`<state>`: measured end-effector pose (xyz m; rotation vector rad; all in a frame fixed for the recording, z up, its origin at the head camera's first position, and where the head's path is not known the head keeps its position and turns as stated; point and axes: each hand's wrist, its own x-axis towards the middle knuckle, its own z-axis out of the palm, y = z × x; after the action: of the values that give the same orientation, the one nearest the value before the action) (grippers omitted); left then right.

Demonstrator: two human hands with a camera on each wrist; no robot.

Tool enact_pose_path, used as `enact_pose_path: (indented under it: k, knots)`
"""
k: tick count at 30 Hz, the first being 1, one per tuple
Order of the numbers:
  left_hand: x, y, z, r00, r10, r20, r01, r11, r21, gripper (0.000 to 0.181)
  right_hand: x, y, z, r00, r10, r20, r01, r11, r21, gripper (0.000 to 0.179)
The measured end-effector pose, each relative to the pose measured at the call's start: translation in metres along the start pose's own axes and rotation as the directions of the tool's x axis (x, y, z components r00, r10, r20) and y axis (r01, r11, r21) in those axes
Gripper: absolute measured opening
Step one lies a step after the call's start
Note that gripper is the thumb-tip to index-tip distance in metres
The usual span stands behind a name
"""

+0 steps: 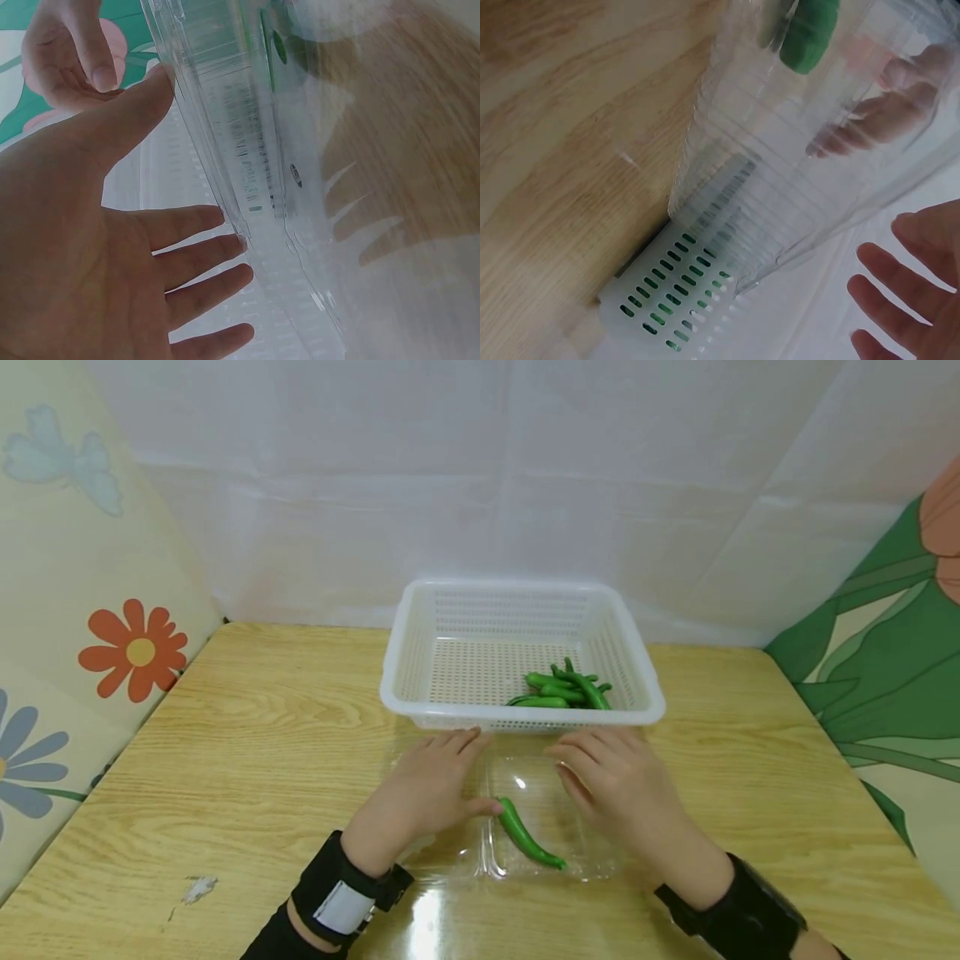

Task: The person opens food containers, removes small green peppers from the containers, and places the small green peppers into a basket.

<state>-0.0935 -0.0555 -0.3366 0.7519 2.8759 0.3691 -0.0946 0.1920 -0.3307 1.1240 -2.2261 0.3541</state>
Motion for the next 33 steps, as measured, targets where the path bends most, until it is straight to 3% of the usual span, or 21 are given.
enact_pose_path:
  k: [3, 8, 15, 22, 33]
  knots:
    - [0.000, 0.000, 0.000, 1.000, -0.002, 0.001, 0.002, 1.000, -0.001, 0.093, 0.000, -0.004, 0.002, 0.999, -0.031, 0.024, 0.031, 1.000, -0.004, 0.036]
    - [-0.001, 0.000, 0.000, 1.000, -0.005, 0.001, 0.005, 1.000, -0.005, 0.092, -0.001, -0.011, 0.004, 0.990, -0.053, 0.132, 0.056, 0.998, -0.023, 0.052]
    - [0.000, 0.000, 0.000, 1.000, -0.006, 0.003, 0.006, 1.000, 0.001, 0.093, -0.003, -0.022, 0.006, 0.955, -0.027, 0.297, 0.035, 0.999, -0.021, 0.023]
    - [-0.001, 0.000, -0.001, 1.000, -0.001, -0.005, 0.001, 1.000, 0.007, 0.093, -0.002, -0.033, 0.007, 0.903, -0.017, 0.429, 0.037, 0.999, -0.037, 0.029]
    - [0.000, 0.001, -0.001, 1.000, 0.002, -0.001, -0.002, 1.000, 0.019, 0.094, -0.003, -0.042, 0.012, 0.869, -0.001, 0.495, 0.033, 0.998, -0.055, 0.042]
